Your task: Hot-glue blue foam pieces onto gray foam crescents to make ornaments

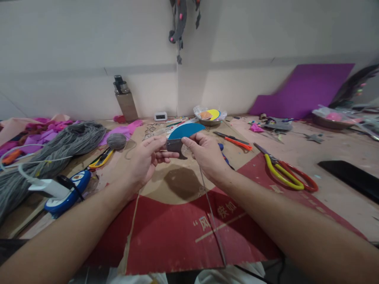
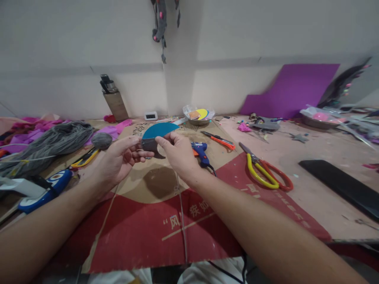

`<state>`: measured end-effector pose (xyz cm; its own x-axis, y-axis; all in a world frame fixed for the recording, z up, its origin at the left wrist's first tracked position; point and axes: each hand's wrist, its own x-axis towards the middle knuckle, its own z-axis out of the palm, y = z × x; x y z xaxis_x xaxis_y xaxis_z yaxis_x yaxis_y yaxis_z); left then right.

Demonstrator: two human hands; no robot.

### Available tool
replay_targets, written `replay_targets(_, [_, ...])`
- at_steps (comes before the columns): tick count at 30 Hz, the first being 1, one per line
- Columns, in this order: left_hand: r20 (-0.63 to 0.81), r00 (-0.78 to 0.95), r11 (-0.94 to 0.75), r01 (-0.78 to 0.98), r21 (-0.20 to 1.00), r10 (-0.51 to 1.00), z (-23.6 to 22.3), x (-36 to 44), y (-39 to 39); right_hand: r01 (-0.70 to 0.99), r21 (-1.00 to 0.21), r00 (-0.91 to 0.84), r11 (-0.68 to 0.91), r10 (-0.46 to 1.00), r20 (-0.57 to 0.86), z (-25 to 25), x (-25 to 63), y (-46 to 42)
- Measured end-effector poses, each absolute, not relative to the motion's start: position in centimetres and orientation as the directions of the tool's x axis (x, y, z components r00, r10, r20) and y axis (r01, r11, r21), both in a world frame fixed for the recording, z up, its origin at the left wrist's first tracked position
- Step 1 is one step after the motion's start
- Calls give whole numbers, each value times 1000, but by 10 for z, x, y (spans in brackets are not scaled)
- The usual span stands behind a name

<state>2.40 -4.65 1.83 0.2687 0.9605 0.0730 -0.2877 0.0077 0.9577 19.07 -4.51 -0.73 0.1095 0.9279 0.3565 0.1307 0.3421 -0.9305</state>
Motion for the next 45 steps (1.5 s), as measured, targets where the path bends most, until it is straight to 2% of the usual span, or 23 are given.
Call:
replay_targets(15, [81,183,-43,-201,979,980,16,25,-48,209,-920,94,331,930,356,-3,189,-50])
replay_targets(24, [168,40,-155,-228,961,985,10,20,-34,244,-901,-4,358,930,368,-2,183,-55])
replay_targets(28, [172,30,-158,-266,951,985,8,19,-29,365,-880,-144,304,952,269,-6,184,-52])
replay_targets(30, [157,27,-143,-285,948,987,8,19,-28,454,-835,-225,311,947,230,-5,188,-49])
replay_targets(33, [141,23,-126,-326,937,990,10,18,-27,596,-704,-232,386,922,309,4,199,-46])
replay_targets(36, [139,2,-129,-353,927,990,12,16,-27,734,-594,-79,330,910,408,16,222,-47])
replay_targets(39, [144,-10,-138,-366,920,989,13,15,-25,868,-473,88,148,893,441,17,250,-47])
replay_targets(42, [154,-22,-152,-372,916,988,12,14,-24,958,-281,141,-65,955,259,1,269,-43])
replay_targets(45, [148,-43,-153,-348,925,988,10,13,-23,983,-163,111,-83,980,168,-18,275,-38])
